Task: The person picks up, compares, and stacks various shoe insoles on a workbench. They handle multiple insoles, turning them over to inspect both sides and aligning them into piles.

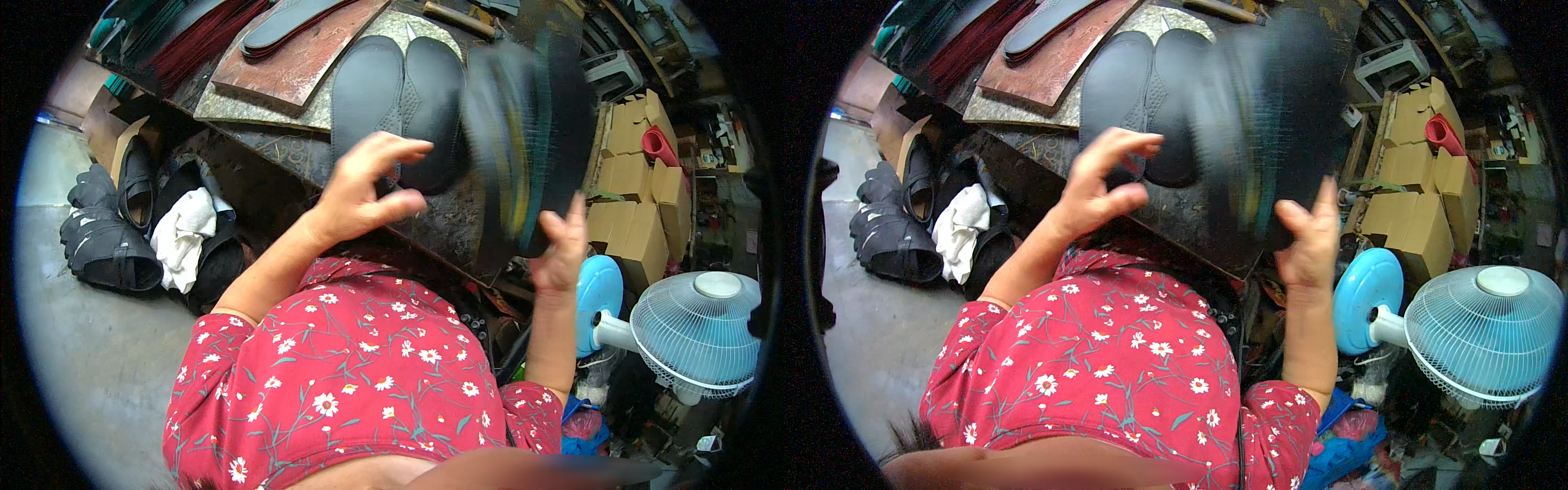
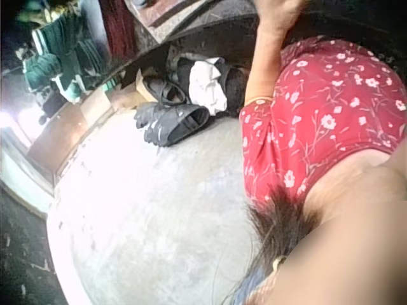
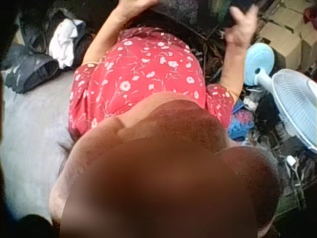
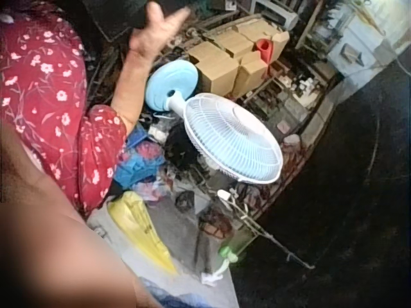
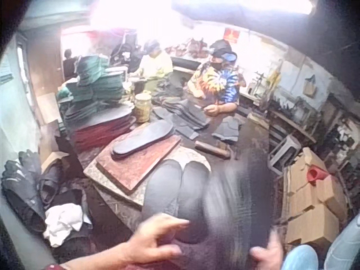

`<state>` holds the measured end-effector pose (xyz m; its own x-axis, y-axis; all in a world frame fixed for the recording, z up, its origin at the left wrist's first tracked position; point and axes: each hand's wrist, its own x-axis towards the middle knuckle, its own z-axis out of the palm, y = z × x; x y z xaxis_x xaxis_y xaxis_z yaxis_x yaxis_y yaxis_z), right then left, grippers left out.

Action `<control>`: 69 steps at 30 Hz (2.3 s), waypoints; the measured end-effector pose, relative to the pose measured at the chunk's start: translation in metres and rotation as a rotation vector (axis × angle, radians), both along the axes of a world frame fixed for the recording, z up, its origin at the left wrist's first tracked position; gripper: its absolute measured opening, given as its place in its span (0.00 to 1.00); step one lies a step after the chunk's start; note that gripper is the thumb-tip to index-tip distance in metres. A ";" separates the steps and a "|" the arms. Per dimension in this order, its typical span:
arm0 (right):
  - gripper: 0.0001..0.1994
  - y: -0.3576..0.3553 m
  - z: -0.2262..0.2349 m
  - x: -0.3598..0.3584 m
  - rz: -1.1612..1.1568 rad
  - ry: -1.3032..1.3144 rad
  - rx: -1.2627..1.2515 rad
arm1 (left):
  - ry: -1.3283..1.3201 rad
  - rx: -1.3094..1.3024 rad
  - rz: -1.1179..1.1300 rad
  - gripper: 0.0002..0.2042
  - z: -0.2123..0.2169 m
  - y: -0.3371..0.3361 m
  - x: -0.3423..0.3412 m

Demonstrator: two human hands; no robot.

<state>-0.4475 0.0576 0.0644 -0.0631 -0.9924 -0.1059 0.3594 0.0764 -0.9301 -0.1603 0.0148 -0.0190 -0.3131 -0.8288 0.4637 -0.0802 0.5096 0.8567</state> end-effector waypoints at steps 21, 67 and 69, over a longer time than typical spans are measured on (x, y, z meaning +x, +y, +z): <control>0.56 -0.246 -0.075 -0.144 -0.019 1.591 -0.007 | 1.063 0.971 -0.448 0.40 -0.015 -0.034 0.038; 0.33 -0.247 -0.078 -0.145 -0.142 1.633 0.012 | 0.992 1.000 -0.334 0.40 -0.007 -0.034 0.035; 0.33 -0.245 -0.077 -0.138 -0.164 1.623 0.034 | 1.001 1.010 -0.340 0.40 -0.007 -0.034 0.034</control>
